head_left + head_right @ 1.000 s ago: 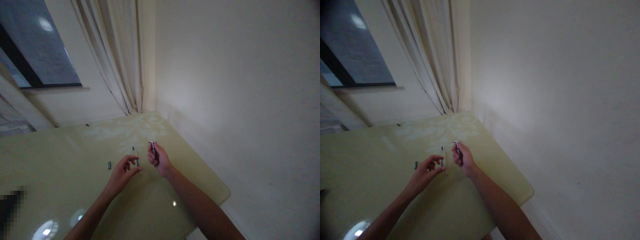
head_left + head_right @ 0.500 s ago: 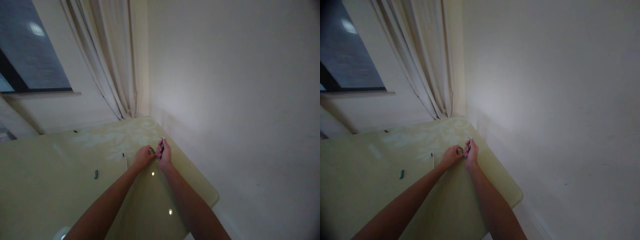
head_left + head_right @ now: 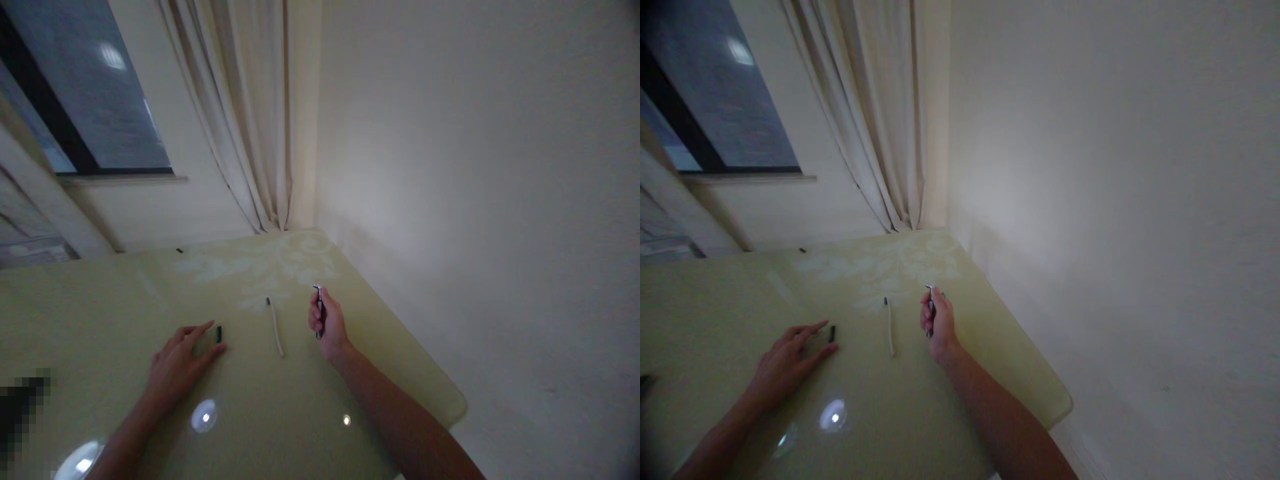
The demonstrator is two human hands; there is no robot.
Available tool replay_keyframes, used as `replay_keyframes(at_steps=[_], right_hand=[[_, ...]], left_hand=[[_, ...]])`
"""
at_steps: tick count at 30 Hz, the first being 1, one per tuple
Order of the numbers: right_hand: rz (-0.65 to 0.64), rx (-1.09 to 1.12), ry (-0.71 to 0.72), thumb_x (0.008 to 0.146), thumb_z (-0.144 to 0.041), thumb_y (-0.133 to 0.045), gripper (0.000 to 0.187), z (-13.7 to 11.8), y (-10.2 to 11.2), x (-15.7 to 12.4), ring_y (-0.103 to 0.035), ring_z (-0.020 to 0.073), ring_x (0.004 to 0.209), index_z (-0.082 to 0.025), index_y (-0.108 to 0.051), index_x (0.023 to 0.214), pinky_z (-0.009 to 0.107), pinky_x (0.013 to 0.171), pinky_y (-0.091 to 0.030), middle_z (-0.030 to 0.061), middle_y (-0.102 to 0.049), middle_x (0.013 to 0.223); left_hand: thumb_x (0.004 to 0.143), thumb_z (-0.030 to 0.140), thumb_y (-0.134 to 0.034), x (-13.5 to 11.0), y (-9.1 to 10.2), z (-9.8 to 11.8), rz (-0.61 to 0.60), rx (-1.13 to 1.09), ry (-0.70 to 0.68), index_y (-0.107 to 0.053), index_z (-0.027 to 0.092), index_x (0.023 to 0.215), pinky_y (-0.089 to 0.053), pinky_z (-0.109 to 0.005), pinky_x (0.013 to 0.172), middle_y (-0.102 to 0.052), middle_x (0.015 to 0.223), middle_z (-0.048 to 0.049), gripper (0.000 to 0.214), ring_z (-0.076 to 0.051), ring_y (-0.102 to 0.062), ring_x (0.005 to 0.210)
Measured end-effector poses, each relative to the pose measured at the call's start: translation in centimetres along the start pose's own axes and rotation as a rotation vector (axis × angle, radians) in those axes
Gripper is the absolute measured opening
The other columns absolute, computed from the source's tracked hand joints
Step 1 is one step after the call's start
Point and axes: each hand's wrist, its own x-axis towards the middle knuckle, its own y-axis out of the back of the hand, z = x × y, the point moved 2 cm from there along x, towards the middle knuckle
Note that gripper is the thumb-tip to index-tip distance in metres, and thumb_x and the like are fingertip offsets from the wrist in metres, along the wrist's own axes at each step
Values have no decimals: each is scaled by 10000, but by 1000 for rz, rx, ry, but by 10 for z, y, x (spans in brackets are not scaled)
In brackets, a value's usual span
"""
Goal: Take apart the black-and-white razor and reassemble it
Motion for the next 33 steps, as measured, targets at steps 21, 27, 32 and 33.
replay_keyframes(at_steps=[21,27,32,33], right_hand=[[-407,-249,-323,730,-493,-882,430,31,-31,-54,-261,25,370,-134,-703,885,219,367,-130,-103,-447,507],[-426,-301,-236,742,-475,-857,401,31,-28,-50,-289,22,391,-129,-712,884,216,382,-150,-48,-576,614],[-428,-419,-133,766,-467,-812,351,31,-20,-44,-351,49,478,-153,-687,860,212,456,-244,-34,-587,678],[-433,-468,-89,773,-449,-802,328,28,-20,-43,-380,61,512,-154,-684,849,213,486,-276,-36,-572,671]], left_hand=[[834,410,-802,-69,-5,115,402,-756,-487,-758,294,1130,-549,-277,669,-633,959,-34,320,-161,-574,711],[826,389,-805,-67,-8,112,313,-801,-461,-764,297,1131,-551,-288,700,-656,948,-33,321,-164,-587,717],[788,503,-800,-64,-7,114,127,-976,-246,-741,247,1140,-529,-293,682,-665,867,-29,439,-171,-580,697],[801,544,-775,-63,-7,114,66,-1035,-162,-739,229,1109,-510,-277,651,-653,836,-25,442,-163,-567,679]])
